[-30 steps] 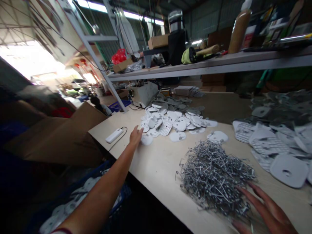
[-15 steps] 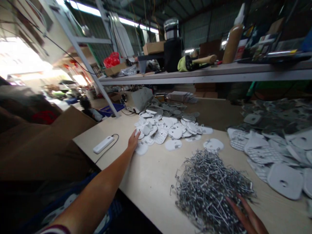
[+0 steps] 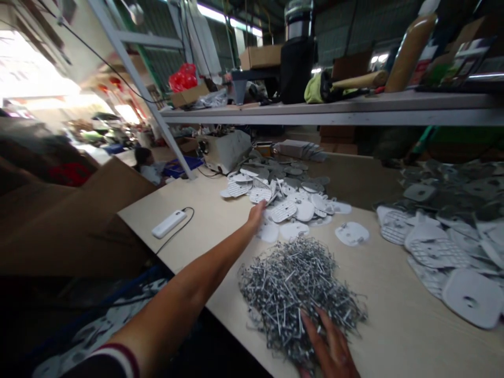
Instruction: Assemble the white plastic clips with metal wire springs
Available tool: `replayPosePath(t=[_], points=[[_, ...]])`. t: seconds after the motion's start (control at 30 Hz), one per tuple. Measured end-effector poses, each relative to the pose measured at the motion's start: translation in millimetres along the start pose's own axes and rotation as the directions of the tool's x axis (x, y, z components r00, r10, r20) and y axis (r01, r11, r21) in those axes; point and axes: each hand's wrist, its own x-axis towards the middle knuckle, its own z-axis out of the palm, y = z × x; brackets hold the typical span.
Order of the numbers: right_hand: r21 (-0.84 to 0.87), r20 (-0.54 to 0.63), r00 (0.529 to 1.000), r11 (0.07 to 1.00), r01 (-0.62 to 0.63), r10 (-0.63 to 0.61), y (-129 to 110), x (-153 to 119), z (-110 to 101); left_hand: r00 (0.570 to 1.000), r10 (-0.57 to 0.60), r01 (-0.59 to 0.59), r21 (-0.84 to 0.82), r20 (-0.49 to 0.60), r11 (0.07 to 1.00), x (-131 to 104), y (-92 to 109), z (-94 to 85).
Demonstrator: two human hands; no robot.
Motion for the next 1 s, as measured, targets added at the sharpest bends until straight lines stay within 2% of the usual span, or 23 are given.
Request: replayPosePath(t=[0.1,0.23,0.3,0.37,0.4,0.43,0.47,0.53,0.63,0.73,0.83,0.93,1.0], points=[[0.06,0.059,0.998,0.998,-0.011,0.008,-31.6,17.8,13.1,0.99,0.005,0.011,-0.111,0.141,0.994,-3.8,28.4,-12.9],[0.134,0.163,0.985,0.987,-0.083,0.061,-79.4,40.6,24.6,0.981,0.08,-0.044,-0.196,0.175,0.98,-28.3,60.2,-53.0],[0.174,0.24,0.969,0.979,-0.106,0.063,-100.1,54.2,28.4,0.977,0.154,-0.12,-0.219,0.146,0.968,-56.4,70.7,-79.5],[0.211,0.338,0.939,0.967,-0.143,0.065,-118.1,72.2,31.0,0.962,0.261,-0.238,-0.22,0.083,0.946,-95.4,76.7,-105.2],[0.225,0.391,0.918,0.96,-0.168,0.069,-126.5,83.3,31.9,0.923,0.384,-0.374,-0.196,0.012,0.906,-117.5,77.6,-116.2],[0.234,0.439,0.895,0.953,-0.194,0.075,-134.8,96.0,32.6,0.886,0.455,-0.464,-0.184,-0.093,0.866,-140.2,77.0,-125.5],[0.24,0.479,0.874,0.947,-0.216,0.078,-143.2,110.0,33.0,0.865,0.473,-0.498,-0.182,-0.166,0.848,-162.4,74.8,-132.8],[0.259,0.524,0.849,0.938,-0.231,0.064,-159.7,141.1,33.5,0.844,0.482,-0.52,-0.141,-0.235,0.842,-201.5,65.2,-142.6],[0.248,0.548,0.836,0.948,-0.197,0.03,-182.5,190.0,33.9,0.827,0.45,-0.492,-0.045,-0.337,0.87,-237.1,40.7,-152.0],[0.168,0.551,0.835,0.98,-0.111,0.0,-200.3,231.7,30.9,0.813,0.393,-0.419,0.037,-0.43,0.907,-246.4,10.9,-162.5],[0.166,0.529,0.845,0.986,-0.011,-0.08,-210.8,259.2,17.4,0.804,0.341,-0.329,0.113,-0.488,0.937,-249.2,-18.2,-172.1],[0.209,0.492,0.85,0.973,0.096,-0.19,-205.3,280.4,-8.4,0.845,0.265,-0.228,0.133,-0.465,0.964,-264.6,-43.1,-172.9],[0.221,0.433,0.869,0.963,0.157,-0.241,-188.7,302.3,-26.0,0.884,0.203,-0.174,0.108,-0.42,0.979,-282.3,-53.3,-165.8]])
